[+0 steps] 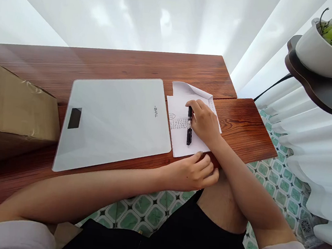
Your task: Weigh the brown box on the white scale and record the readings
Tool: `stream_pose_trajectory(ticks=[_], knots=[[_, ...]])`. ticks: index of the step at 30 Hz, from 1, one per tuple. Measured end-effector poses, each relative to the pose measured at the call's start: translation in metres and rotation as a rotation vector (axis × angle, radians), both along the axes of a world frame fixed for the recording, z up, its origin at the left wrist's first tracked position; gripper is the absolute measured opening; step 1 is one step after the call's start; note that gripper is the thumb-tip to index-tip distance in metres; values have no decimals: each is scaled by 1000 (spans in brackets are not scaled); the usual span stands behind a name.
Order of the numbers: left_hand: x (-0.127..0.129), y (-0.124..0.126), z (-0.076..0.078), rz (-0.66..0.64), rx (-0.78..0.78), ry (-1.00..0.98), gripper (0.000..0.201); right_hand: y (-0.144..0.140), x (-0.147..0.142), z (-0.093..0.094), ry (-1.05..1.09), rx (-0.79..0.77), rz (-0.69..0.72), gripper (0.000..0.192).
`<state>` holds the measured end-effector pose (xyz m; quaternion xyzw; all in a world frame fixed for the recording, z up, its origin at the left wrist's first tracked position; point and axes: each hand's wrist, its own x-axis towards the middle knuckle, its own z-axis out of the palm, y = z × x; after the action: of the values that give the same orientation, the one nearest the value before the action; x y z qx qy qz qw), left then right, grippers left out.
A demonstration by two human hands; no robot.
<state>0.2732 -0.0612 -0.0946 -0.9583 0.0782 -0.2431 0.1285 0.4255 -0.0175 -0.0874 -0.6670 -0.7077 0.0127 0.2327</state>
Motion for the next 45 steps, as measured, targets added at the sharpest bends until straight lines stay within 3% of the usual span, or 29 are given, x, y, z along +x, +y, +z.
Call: stream_pose_trajectory(ticks=[5, 9, 12, 15, 18, 20, 29, 32, 37, 41, 45], knots=[[-7, -9, 11, -210, 83, -77, 19, 2, -3, -5, -97, -54, -5, 39], [-26, -40, 14, -398, -17, -64, 25, 1, -5, -7, -132, -78, 40, 39], [-45, -66, -3, -439, -90, -27, 26, 1, -6, -7, -144, -72, 53, 34], [-67, -82, -31, -372, -149, 76, 20, 2, -6, -8, -143, -71, 51, 31], [-90, -87, -53, -287, -186, 117, 14, 2, -7, -6, -145, -71, 43, 30], [-105, -84, -56, -226, -199, 117, 13, -1, -8, -2, -157, -55, 34, 34], [-174, -39, -14, 86, -33, 8, 14, -18, -25, 14, -171, 160, 29, 29], [-193, -29, -2, 123, 14, -51, 12, -19, -40, 21, -188, 194, 69, 27], [-218, -18, 26, 28, 124, -273, 18, -15, -83, 39, -187, 252, 141, 24], [-251, -9, 47, 116, 226, -382, 19, -5, -129, 53, -130, 270, 210, 23], [-288, -4, 64, 286, 140, -465, 22, 4, -174, 63, -74, 269, 289, 23]])
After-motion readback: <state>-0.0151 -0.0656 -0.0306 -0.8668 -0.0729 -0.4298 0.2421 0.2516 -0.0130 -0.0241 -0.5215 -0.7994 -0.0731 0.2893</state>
